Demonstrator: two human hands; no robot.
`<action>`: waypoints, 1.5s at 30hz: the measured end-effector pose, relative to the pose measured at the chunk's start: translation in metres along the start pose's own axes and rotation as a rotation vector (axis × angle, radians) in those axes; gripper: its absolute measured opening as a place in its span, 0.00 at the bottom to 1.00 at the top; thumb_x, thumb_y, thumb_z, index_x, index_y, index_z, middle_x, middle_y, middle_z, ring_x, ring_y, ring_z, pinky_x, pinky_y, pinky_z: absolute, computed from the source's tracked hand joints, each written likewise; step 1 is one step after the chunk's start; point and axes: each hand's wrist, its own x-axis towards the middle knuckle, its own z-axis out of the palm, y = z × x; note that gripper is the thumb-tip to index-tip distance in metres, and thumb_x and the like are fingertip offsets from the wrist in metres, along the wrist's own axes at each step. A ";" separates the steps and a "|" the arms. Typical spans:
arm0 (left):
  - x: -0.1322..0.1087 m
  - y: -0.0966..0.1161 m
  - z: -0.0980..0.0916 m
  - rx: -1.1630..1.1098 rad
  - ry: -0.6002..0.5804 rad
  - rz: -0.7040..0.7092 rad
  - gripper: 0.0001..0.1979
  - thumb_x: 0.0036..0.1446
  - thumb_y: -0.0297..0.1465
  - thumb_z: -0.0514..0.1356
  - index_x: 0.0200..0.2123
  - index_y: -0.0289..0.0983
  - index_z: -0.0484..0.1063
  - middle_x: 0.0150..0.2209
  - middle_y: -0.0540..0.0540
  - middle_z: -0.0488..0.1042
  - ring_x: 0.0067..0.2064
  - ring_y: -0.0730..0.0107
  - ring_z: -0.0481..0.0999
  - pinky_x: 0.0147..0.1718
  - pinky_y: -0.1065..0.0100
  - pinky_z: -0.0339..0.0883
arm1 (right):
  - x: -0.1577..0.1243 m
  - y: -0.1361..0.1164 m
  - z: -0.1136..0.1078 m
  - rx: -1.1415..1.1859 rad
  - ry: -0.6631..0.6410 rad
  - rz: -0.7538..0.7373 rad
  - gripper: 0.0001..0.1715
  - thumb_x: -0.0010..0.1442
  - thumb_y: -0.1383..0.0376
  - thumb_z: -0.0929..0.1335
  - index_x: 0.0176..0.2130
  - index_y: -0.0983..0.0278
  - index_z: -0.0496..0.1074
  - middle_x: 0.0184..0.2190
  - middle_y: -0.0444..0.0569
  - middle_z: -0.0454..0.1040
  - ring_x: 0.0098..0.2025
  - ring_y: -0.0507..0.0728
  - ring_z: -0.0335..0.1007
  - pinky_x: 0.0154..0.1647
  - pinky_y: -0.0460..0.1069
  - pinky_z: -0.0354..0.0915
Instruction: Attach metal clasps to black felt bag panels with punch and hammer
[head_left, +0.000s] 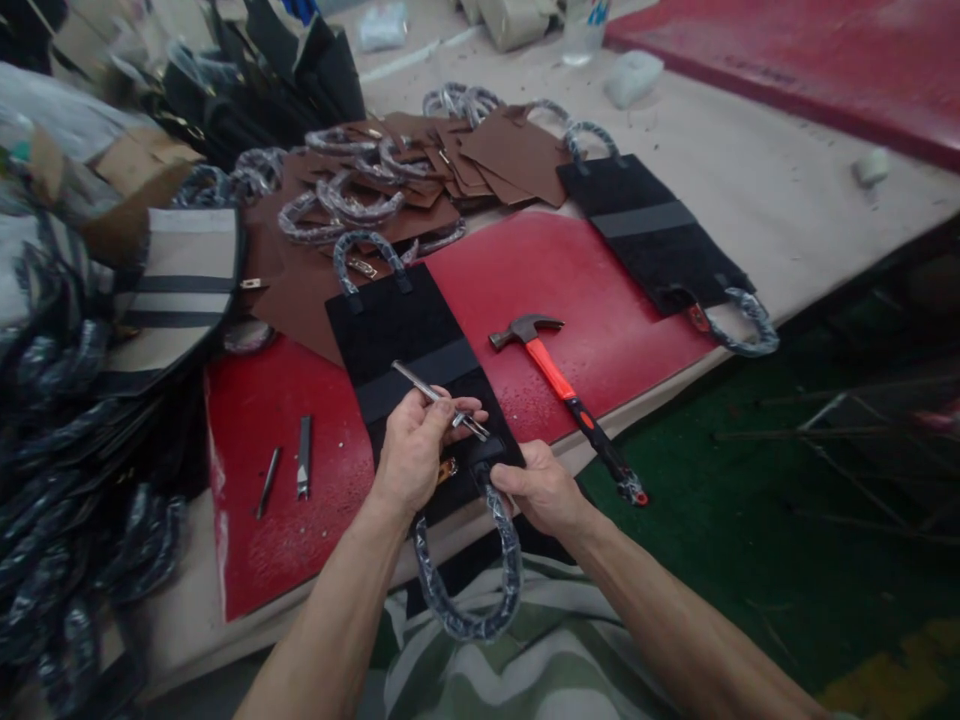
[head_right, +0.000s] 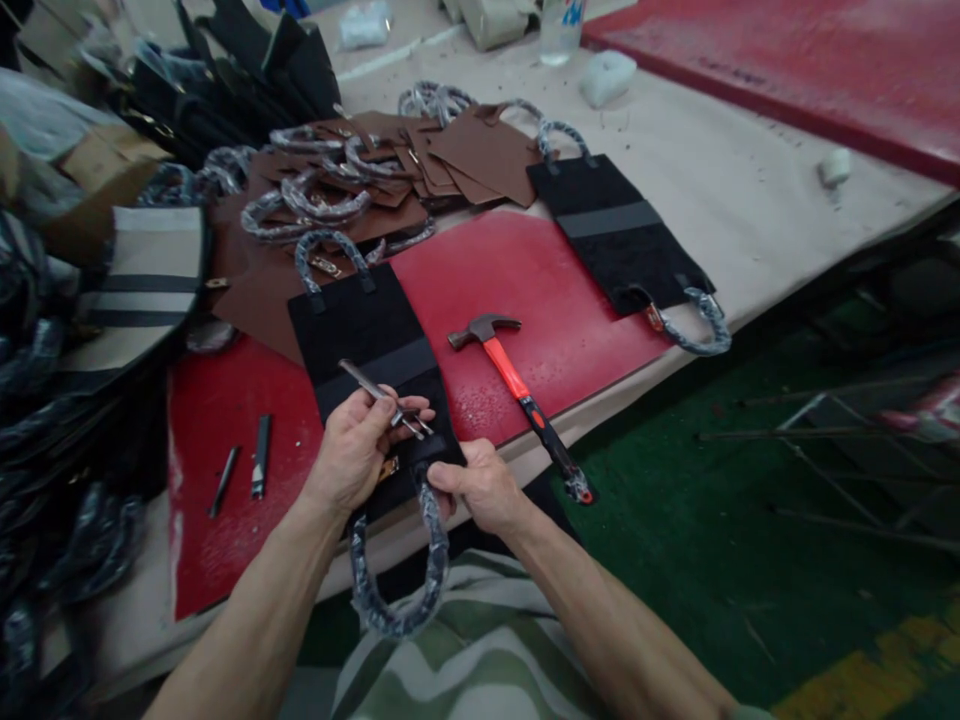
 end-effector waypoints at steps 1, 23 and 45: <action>0.001 0.001 0.001 0.004 0.011 -0.016 0.23 0.49 0.42 0.70 0.38 0.35 0.64 0.35 0.44 0.80 0.36 0.62 0.82 0.36 0.67 0.76 | 0.000 -0.001 0.001 0.001 0.006 0.007 0.27 0.52 0.48 0.76 0.22 0.68 0.71 0.15 0.45 0.67 0.16 0.49 0.59 0.15 0.43 0.54; 0.010 -0.016 -0.003 -0.086 0.033 -0.157 0.22 0.50 0.41 0.70 0.38 0.35 0.64 0.33 0.44 0.80 0.34 0.64 0.82 0.35 0.67 0.76 | -0.008 -0.001 -0.005 -0.134 0.070 0.033 0.26 0.56 0.50 0.74 0.22 0.67 0.68 0.15 0.42 0.65 0.15 0.48 0.58 0.14 0.42 0.52; 0.008 -0.008 -0.014 -0.139 0.098 -0.005 0.23 0.49 0.41 0.71 0.38 0.36 0.64 0.35 0.45 0.80 0.37 0.62 0.82 0.37 0.67 0.75 | 0.002 -0.006 0.007 -0.107 0.171 0.105 0.27 0.50 0.47 0.76 0.27 0.67 0.71 0.16 0.41 0.65 0.15 0.47 0.56 0.13 0.42 0.52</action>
